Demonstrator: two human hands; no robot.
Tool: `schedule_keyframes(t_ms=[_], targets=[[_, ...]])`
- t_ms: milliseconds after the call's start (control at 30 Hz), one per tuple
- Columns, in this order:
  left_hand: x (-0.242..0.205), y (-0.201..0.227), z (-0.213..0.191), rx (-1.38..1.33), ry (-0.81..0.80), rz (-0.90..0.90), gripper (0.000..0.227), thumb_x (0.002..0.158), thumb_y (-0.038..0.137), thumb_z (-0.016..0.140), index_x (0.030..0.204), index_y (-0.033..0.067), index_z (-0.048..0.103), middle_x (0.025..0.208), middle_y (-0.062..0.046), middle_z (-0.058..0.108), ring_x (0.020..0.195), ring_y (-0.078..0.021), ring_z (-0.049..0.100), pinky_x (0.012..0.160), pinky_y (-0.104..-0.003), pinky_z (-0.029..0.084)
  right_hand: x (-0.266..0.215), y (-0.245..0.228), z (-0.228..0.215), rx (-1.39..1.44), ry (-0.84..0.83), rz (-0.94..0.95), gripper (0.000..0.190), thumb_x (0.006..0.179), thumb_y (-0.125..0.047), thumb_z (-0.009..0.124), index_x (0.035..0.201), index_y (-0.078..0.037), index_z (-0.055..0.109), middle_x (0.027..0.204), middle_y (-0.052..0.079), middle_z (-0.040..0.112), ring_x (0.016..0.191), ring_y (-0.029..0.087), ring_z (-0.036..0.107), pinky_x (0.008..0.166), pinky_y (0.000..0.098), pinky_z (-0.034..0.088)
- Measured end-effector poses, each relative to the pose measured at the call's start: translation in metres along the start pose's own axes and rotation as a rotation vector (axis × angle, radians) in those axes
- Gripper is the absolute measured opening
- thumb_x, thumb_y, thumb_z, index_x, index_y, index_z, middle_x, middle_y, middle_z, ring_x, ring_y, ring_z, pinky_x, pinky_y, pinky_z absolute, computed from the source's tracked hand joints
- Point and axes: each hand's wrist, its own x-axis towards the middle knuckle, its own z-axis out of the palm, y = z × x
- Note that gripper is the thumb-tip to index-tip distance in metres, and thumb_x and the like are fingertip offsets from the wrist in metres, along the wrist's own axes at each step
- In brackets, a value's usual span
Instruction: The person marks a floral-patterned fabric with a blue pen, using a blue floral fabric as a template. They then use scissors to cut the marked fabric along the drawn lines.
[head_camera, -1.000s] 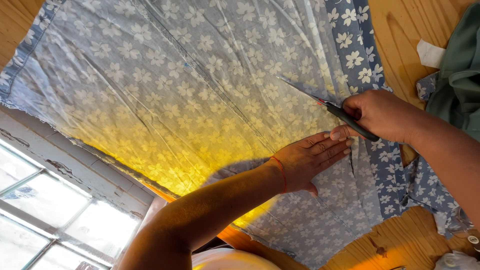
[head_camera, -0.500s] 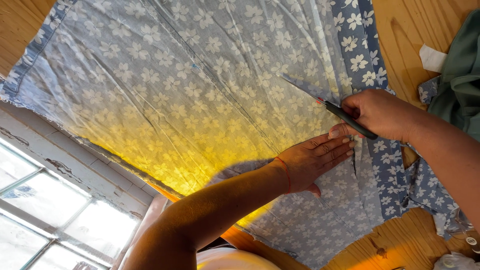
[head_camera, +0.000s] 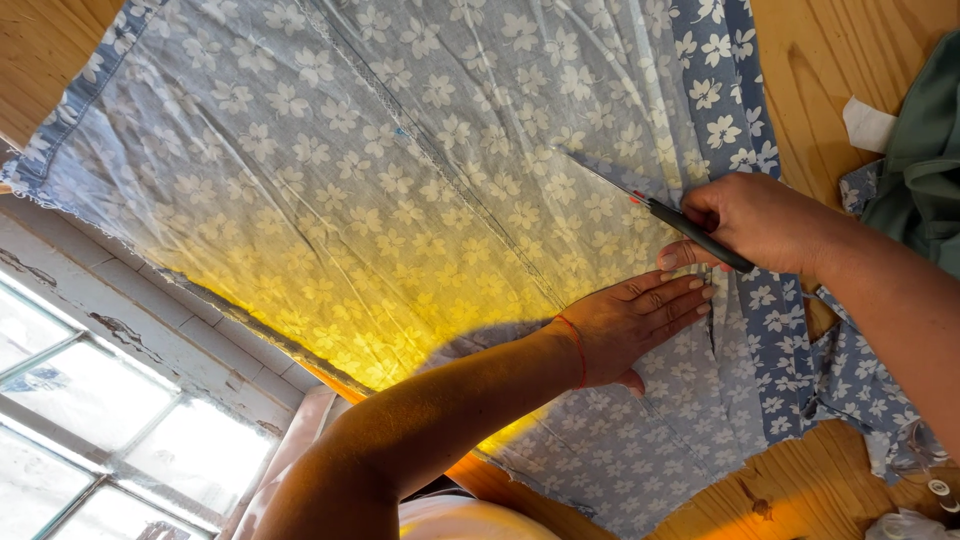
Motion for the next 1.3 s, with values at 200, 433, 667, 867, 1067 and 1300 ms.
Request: schedule_keyframes(t_ms=[200, 433, 667, 867, 1067, 1300], targets=[[-0.001, 0.0, 0.003, -0.015, 0.027, -0.003, 0.151, 0.096, 0.116, 0.054, 0.194, 0.0096, 0.012, 0.204, -0.011, 0.01, 0.188, -0.0309, 0.008, 0.153, -0.052, 0.005, 0.007, -0.008, -0.001, 0.044, -0.051, 0.019, 0.032, 0.095, -0.039, 0.106, 0.1, -0.012, 0.089, 0.088, 0.011, 0.085, 0.081, 0.033, 0.074, 0.082, 0.0568, 0.06], [-0.001, -0.001, -0.001, -0.013, 0.002, -0.001, 0.149, 0.098, 0.115, 0.055, 0.195, 0.01, 0.01, 0.204, -0.01, 0.007, 0.188, -0.0308, 0.004, 0.153, -0.051, 0.004, 0.002, -0.014, -0.002, -0.022, -0.005, -0.013, 0.053, 0.088, -0.058, 0.107, 0.084, -0.014, 0.078, 0.074, 0.008, 0.069, 0.071, 0.028, 0.061, 0.074, 0.05, 0.051], [0.0, 0.0, 0.007, -0.055, 0.02, 0.009, 0.153, 0.099, 0.116, 0.062, 0.194, 0.008, 0.01, 0.203, -0.013, 0.008, 0.188, -0.0319, 0.006, 0.153, -0.052, 0.006, 0.002, -0.034, -0.007, 0.038, -0.035, 0.028, 0.045, 0.087, -0.049, 0.109, 0.097, -0.01, 0.087, 0.082, 0.009, 0.079, 0.076, 0.027, 0.069, 0.075, 0.0456, 0.051], [-0.002, -0.002, 0.001, -0.055, 0.01, 0.014, 0.152, 0.1, 0.115, 0.062, 0.194, 0.0076, 0.009, 0.203, -0.013, 0.006, 0.188, -0.0319, 0.005, 0.153, -0.052, 0.006, 0.004, -0.031, -0.008, 0.07, -0.02, 0.01, 0.051, 0.088, -0.048, 0.11, 0.078, -0.01, 0.078, 0.068, 0.012, 0.078, 0.069, 0.03, 0.072, 0.074, 0.0507, 0.059], [-0.001, -0.002, 0.003, -0.065, 0.004, 0.02, 0.155, 0.1, 0.116, 0.065, 0.194, 0.0067, 0.008, 0.203, -0.015, 0.005, 0.188, -0.0326, 0.005, 0.153, -0.052, 0.007, 0.003, -0.045, -0.015, 0.119, -0.035, 0.03, 0.042, 0.089, -0.035, 0.111, 0.083, -0.006, 0.082, 0.071, 0.017, 0.083, 0.071, 0.032, 0.08, 0.078, 0.0515, 0.063], [0.001, -0.003, -0.001, -0.043, -0.041, 0.025, 0.15, 0.102, 0.115, 0.056, 0.194, 0.0078, 0.004, 0.204, -0.012, 0.003, 0.188, -0.0316, 0.001, 0.152, -0.052, 0.003, 0.0, -0.061, -0.022, 0.069, -0.049, 0.016, 0.046, 0.094, -0.045, 0.107, 0.085, -0.008, 0.081, 0.068, 0.015, 0.081, 0.066, 0.03, 0.075, 0.075, 0.0488, 0.059]])
